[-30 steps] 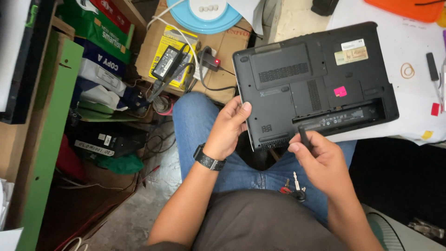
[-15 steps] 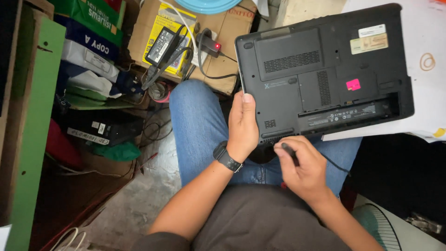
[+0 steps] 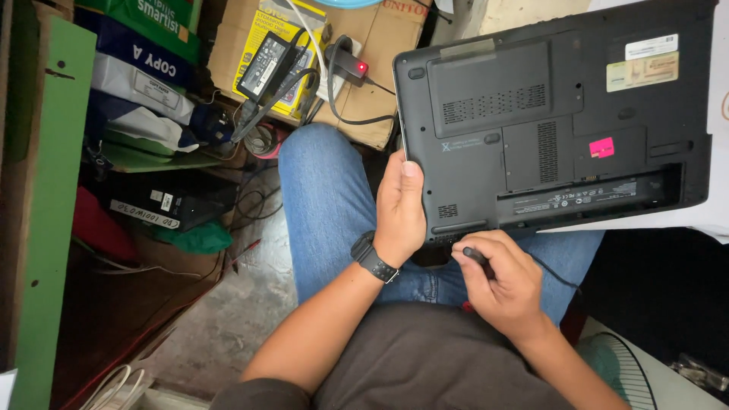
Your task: Securing the bottom panel and battery of a laptop using a screwdriver on a repair bench.
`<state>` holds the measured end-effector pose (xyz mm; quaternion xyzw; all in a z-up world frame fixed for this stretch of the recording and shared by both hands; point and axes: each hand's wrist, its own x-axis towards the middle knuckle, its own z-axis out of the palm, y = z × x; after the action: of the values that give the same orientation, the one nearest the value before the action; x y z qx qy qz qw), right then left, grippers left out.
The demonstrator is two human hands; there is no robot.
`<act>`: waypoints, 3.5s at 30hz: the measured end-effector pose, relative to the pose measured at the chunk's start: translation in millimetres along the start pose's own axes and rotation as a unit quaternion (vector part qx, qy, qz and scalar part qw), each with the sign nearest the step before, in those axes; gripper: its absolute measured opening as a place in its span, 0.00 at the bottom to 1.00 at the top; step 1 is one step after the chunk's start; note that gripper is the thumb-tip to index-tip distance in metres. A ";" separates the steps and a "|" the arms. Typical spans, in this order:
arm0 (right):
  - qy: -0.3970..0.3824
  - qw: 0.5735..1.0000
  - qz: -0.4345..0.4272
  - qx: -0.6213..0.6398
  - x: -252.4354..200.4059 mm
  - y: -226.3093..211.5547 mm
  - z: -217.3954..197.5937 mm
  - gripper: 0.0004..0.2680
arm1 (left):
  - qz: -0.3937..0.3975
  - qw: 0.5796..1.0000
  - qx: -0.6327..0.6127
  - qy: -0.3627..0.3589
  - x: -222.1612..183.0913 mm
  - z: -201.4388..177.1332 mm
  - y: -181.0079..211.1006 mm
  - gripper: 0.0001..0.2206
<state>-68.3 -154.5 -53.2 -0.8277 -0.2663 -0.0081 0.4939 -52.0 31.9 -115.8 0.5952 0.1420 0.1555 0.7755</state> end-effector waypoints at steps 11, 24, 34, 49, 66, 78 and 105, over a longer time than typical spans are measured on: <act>-0.110 0.988 -0.109 -0.012 -4.6 0.2 -4.1 0.06 | -0.003 1.000 0.005 0.016 0.1 4.6 -2.5 0.23; -0.135 0.978 -0.143 -0.072 -6.3 -2.8 -9.3 0.09 | 0.022 0.999 0.038 0.013 0.5 -0.9 -23.0 0.29; -0.027 0.983 -0.176 -0.051 -1.4 5.6 4.0 0.03 | 0.097 0.995 -0.029 0.002 6.3 6.3 -17.6 0.20; -0.008 0.984 -0.174 -0.047 -26.1 29.6 3.4 0.02 | 0.148 0.989 -0.006 0.031 3.3 13.5 -32.4 0.20; 0.017 0.997 -0.059 0.046 -34.7 45.6 -6.6 0.02 | 0.160 0.985 0.037 0.056 2.4 13.9 -46.9 0.22; 0.199 0.973 0.064 0.098 -12.1 96.7 -69.9 0.01 | 0.171 0.984 0.045 0.037 6.1 7.7 -44.2 0.22; 0.360 0.917 0.074 0.157 0.2 106.5 -103.7 0.03 | 0.140 0.980 0.094 0.105 0.7 3.7 -56.0 0.21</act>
<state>5.5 -279.1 -86.6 -0.6984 -0.0064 -0.2270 0.6788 -45.8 15.3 -169.1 0.6597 0.1519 0.3100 0.6675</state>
